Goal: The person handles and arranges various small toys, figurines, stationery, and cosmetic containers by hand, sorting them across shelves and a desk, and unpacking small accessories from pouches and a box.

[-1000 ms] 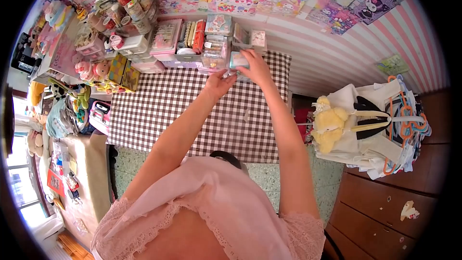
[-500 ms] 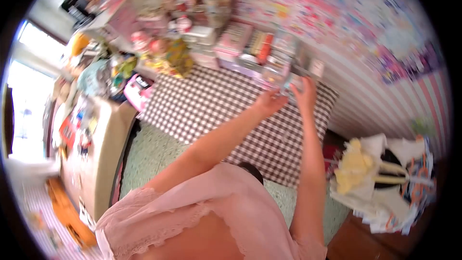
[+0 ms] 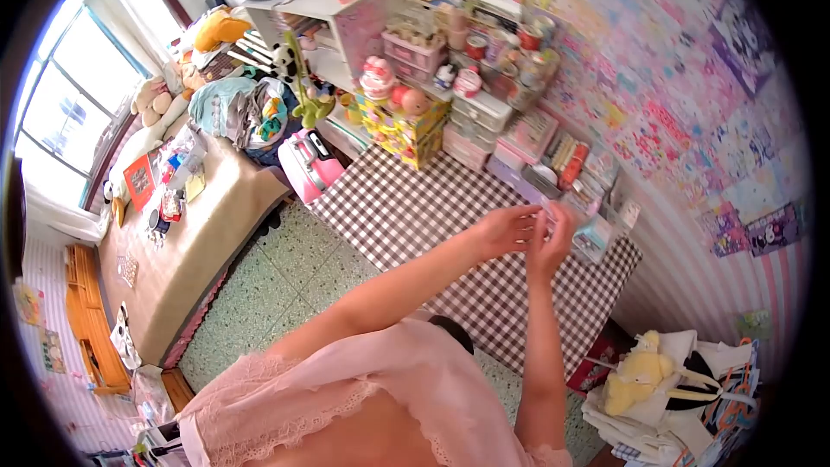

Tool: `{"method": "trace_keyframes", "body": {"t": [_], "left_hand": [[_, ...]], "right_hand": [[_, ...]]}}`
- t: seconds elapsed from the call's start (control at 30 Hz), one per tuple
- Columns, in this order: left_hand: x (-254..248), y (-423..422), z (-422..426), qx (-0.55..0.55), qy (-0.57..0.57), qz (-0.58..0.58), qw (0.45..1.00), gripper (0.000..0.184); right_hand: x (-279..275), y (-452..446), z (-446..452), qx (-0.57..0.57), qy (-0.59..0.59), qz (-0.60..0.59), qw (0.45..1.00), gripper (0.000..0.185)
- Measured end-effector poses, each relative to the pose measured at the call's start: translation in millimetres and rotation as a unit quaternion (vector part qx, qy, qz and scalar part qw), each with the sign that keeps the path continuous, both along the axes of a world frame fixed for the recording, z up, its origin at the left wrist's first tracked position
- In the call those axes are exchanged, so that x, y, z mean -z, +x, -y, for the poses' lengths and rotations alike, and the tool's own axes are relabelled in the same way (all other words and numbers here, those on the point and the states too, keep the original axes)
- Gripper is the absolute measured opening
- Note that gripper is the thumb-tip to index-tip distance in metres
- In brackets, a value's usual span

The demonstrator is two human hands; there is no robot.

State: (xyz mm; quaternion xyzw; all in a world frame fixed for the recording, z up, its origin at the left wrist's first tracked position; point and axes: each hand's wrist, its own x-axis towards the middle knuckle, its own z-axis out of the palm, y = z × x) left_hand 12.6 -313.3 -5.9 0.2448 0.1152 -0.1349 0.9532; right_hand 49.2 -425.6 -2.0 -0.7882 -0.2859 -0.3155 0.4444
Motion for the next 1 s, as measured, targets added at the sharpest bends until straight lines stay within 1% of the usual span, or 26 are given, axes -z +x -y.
{"method": "trace_keyframes", "body": {"t": [0.03, 0.07, 0.1, 0.17, 0.2, 0.27, 0.3, 0.37, 0.4, 0.47, 0.5, 0.53, 0.57, 0.6, 0.63, 0.67, 0.7, 0.73, 0.77, 0.83, 0.9, 0.97, 1.0], "left_hand": [[-8.9, -17.1, -21.1, -0.017, 0.030, 0.034, 0.999, 0.036], [-15.5, -33.8, -42.4, -0.054, 0.055, 0.025, 0.997, 0.032], [-21.2, -49.0, -64.7, -0.079, 0.072, 0.021, 0.994, 0.030], [-33.7, -84.6, -110.0, -0.124, 0.118, 0.064, 0.983, 0.029], [-35.7, -104.0, -131.1, -0.130, 0.116, 0.068, 0.982, 0.029], [-40.3, -139.6, -173.6, -0.171, 0.163, 0.024, 0.971, 0.029], [-37.5, -155.7, -192.9, -0.175, 0.161, 0.030, 0.971, 0.029], [-28.8, -187.8, -228.4, -0.236, 0.160, 0.016, 0.958, 0.029], [-29.4, -205.0, -244.3, -0.239, 0.159, 0.020, 0.958, 0.029], [-31.8, -237.9, -272.7, -0.296, 0.168, -0.019, 0.940, 0.030], [-35.4, -253.8, -284.2, -0.297, 0.168, -0.017, 0.940, 0.030], [-41.0, -268.9, -295.0, -0.317, 0.175, -0.020, 0.932, 0.031], [-45.1, -281.9, -305.9, -0.336, 0.185, -0.023, 0.923, 0.033], [-40.1, -290.3, -317.7, -0.354, 0.191, -0.022, 0.915, 0.034], [-40.0, -299.0, -327.3, -0.352, 0.195, -0.019, 0.915, 0.034], [-41.7, -307.0, -335.2, -0.357, 0.173, -0.007, 0.918, 0.036], [-44.8, -313.8, -342.4, -0.361, 0.150, 0.003, 0.920, 0.039], [-47.7, -320.0, -347.9, -0.356, 0.172, 0.030, 0.918, 0.045], [-47.9, -324.5, -353.4, -0.354, 0.171, 0.032, 0.919, 0.045], [-46.6, -328.3, -364.3, -0.367, 0.179, 0.026, 0.913, 0.047], [-45.1, -325.6, -374.3, -0.376, 0.166, 0.026, 0.911, 0.044], [-45.4, -320.2, -388.9, -0.357, 0.179, 0.028, 0.917, 0.044], [-50.3, -316.4, -396.6, -0.356, 0.182, 0.028, 0.916, 0.044]], "right_hand": [[-7.1, -16.0, -25.8, -0.051, 0.012, -0.031, 0.998, 0.018], [-12.1, -32.2, -50.2, -0.101, 0.022, -0.065, 0.993, 0.018], [-13.4, -43.3, -78.1, -0.106, 0.009, -0.017, 0.994, 0.015], [-23.0, -72.2, -127.2, -0.163, 0.012, -0.018, 0.986, 0.013], [-22.6, -87.1, -149.3, -0.169, 0.009, -0.014, 0.986, 0.013], [-17.0, -110.9, -195.3, -0.230, 0.022, -0.031, 0.973, 0.013], [-15.6, -122.5, -215.7, -0.232, 0.020, -0.024, 0.972, 0.013], [-12.9, -146.1, -254.4, -0.307, 0.008, -0.030, 0.951, 0.016], [-12.5, -158.3, -273.7, -0.310, 0.007, -0.025, 0.950, 0.016], [-11.6, -181.2, -310.7, -0.354, 0.006, -0.030, 0.935, 0.017], [-9.9, -192.6, -327.2, -0.354, 0.005, -0.027, 0.935, 0.017], [-8.8, -203.0, -343.5, -0.379, -0.003, -0.026, 0.925, 0.018], [-13.8, -211.7, -358.3, -0.403, -0.009, -0.025, 0.915, 0.019], [-20.7, -217.0, -371.3, -0.401, -0.006, -0.023, 0.916, 0.019], [-28.2, -220.9, -383.8, -0.419, -0.005, -0.025, 0.907, 0.019], [-37.6, -223.3, -394.9, -0.436, -0.004, -0.026, 0.899, 0.019], [-46.8, -219.8, -407.9, -0.432, -0.001, -0.025, 0.901, 0.019], [-57.1, -210.9, -421.9, -0.424, 0.009, 0.006, 0.906, 0.019], [-67.9, -200.8, -434.6, -0.415, 0.017, 0.036, 0.909, 0.019], [-94.1, -181.1, -456.1, -0.399, 0.050, 0.027, 0.915, 0.019], [-113.6, -153.5, -474.5, -0.355, 0.050, 0.065, 0.931, 0.021], [-127.8, -124.3, -493.9, -0.316, 0.080, 0.073, 0.942, 0.024], [-143.3, -116.1, -498.7, -0.308, 0.086, 0.063, 0.945, 0.027]]}}
